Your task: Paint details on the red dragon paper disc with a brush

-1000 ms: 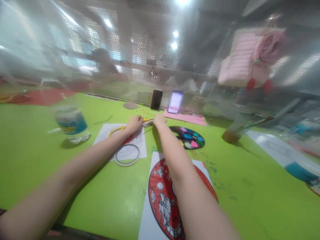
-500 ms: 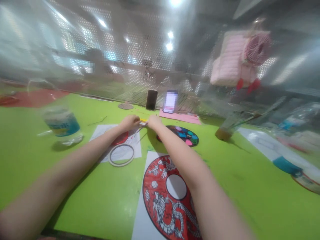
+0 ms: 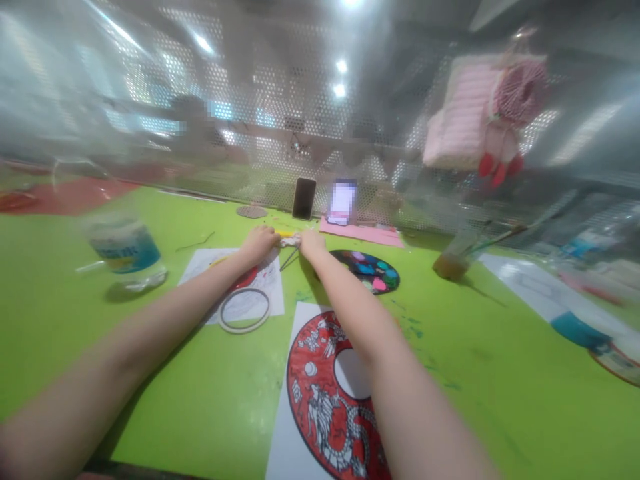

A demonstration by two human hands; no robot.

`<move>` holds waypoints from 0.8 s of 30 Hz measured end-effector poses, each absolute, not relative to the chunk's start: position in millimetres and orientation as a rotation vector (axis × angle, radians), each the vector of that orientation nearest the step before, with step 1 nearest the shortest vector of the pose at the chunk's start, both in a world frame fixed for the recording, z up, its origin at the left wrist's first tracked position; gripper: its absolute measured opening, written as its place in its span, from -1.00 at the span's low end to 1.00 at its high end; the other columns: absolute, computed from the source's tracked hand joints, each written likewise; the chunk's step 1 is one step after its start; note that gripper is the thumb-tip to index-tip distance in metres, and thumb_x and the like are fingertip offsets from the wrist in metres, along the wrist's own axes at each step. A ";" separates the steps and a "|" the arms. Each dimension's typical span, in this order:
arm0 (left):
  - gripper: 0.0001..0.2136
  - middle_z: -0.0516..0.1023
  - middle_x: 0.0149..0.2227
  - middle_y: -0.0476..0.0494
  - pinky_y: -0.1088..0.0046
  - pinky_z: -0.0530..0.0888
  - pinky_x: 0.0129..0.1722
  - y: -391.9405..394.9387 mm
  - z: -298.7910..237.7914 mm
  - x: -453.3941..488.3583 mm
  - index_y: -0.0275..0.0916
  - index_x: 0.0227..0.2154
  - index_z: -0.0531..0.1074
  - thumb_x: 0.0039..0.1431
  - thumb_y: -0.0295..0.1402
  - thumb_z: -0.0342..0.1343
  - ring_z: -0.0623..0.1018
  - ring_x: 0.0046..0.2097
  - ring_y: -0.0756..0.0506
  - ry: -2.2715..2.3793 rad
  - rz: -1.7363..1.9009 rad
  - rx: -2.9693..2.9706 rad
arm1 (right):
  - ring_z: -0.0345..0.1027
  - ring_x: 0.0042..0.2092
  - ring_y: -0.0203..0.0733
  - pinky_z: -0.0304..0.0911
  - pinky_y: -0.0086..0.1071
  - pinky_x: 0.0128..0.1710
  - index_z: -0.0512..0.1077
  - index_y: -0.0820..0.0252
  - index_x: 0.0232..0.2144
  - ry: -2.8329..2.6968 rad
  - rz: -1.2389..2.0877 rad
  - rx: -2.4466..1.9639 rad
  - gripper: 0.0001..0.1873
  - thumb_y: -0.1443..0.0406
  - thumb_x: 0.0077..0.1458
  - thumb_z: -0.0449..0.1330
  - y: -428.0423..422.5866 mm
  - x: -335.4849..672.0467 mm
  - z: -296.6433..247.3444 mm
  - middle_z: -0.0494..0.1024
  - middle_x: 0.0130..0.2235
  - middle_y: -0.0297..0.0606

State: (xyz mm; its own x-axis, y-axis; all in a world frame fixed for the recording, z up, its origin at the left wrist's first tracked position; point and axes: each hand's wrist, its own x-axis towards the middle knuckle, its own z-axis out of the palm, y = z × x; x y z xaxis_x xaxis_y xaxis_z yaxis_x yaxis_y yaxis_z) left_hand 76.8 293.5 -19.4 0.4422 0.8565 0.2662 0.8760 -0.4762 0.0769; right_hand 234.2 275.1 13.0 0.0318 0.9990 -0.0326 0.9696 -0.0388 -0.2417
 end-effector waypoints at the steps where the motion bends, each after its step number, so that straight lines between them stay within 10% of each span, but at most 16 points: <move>1: -0.69 0.45 0.04 -0.24 0.12 0.49 0.01 293.4 -19.3 75.5 -0.29 0.00 0.40 0.29 -0.23 0.13 0.50 0.01 -0.17 -1.549 -0.412 -2.601 | 0.42 -0.03 -0.12 0.40 -0.13 -0.05 0.40 0.23 0.02 -2.052 0.309 -2.125 -0.67 0.20 0.27 0.17 274.8 237.2 13.2 0.46 0.03 -0.12; 24: -0.71 0.45 0.05 -0.21 0.12 0.49 0.01 298.5 -24.9 60.8 -0.25 0.00 0.40 0.30 -0.22 0.11 0.50 0.01 -0.16 -1.570 -0.563 -2.554 | 0.32 -0.51 -0.41 0.29 -0.49 -0.54 0.42 0.30 -0.10 -1.526 0.588 -1.716 -0.65 0.12 0.35 0.06 147.1 386.0 63.7 0.48 -0.39 -0.33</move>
State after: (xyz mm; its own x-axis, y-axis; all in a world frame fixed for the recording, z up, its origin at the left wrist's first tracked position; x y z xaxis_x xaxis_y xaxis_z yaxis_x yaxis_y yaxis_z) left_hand 60.8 298.5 -24.9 0.4033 0.8435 0.3548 0.8769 -0.4670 0.1136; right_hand 386.0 147.1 63.7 0.1829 0.9731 0.1400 0.6274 -0.0059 -0.7787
